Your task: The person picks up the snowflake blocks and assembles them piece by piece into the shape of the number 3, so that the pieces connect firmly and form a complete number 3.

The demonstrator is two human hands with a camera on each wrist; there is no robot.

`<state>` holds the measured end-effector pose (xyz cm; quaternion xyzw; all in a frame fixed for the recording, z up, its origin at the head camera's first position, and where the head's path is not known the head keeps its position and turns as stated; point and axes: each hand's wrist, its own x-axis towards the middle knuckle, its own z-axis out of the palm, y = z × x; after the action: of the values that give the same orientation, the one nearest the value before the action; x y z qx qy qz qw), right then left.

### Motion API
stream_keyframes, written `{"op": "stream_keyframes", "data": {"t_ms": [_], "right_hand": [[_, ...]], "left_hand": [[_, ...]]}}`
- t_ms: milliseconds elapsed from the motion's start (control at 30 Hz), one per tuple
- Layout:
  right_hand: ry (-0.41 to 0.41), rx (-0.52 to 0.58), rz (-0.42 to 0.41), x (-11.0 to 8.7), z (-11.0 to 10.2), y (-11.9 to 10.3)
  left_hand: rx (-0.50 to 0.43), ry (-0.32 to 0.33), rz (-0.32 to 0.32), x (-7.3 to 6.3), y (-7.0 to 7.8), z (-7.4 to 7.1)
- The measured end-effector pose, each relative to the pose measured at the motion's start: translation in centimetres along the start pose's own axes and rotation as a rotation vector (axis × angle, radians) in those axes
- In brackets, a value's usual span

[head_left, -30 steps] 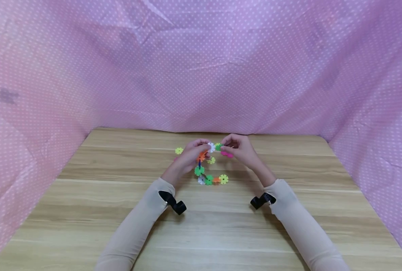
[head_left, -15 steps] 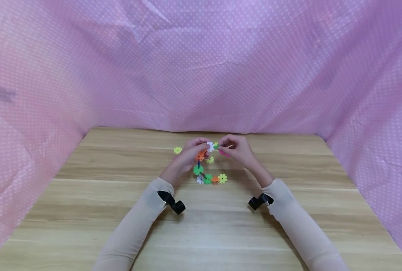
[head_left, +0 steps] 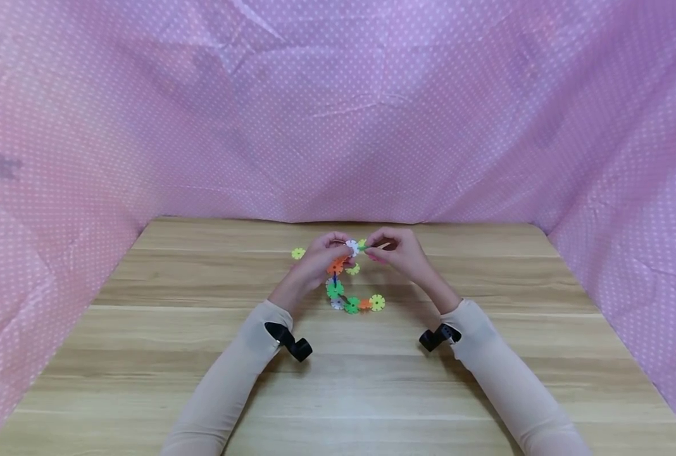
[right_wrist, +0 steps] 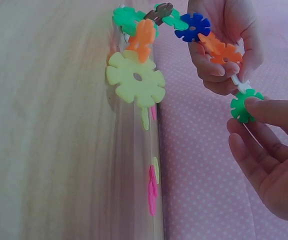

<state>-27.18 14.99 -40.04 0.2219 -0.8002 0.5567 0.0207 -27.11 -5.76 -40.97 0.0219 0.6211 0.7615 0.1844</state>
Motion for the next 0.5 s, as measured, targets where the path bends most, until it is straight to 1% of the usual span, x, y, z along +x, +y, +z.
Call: {"op": "stream_keyframes", "data": {"t_ms": [133, 333, 500], "right_hand": [[-0.010, 0.007, 0.003, 0.12, -0.11, -0.22], [-0.016, 0.002, -0.014, -0.01, -0.01, -0.31], [-0.011, 0.003, -0.025, -0.17, 0.12, -0.24]], "left_hand": [[-0.006, 0.008, 0.000, -0.18, 0.19, 0.02], [-0.019, 0.013, -0.015, -0.30, 0.15, 0.12], [-0.013, 0.016, -0.011, -0.27, 0.09, 0.24]]}}
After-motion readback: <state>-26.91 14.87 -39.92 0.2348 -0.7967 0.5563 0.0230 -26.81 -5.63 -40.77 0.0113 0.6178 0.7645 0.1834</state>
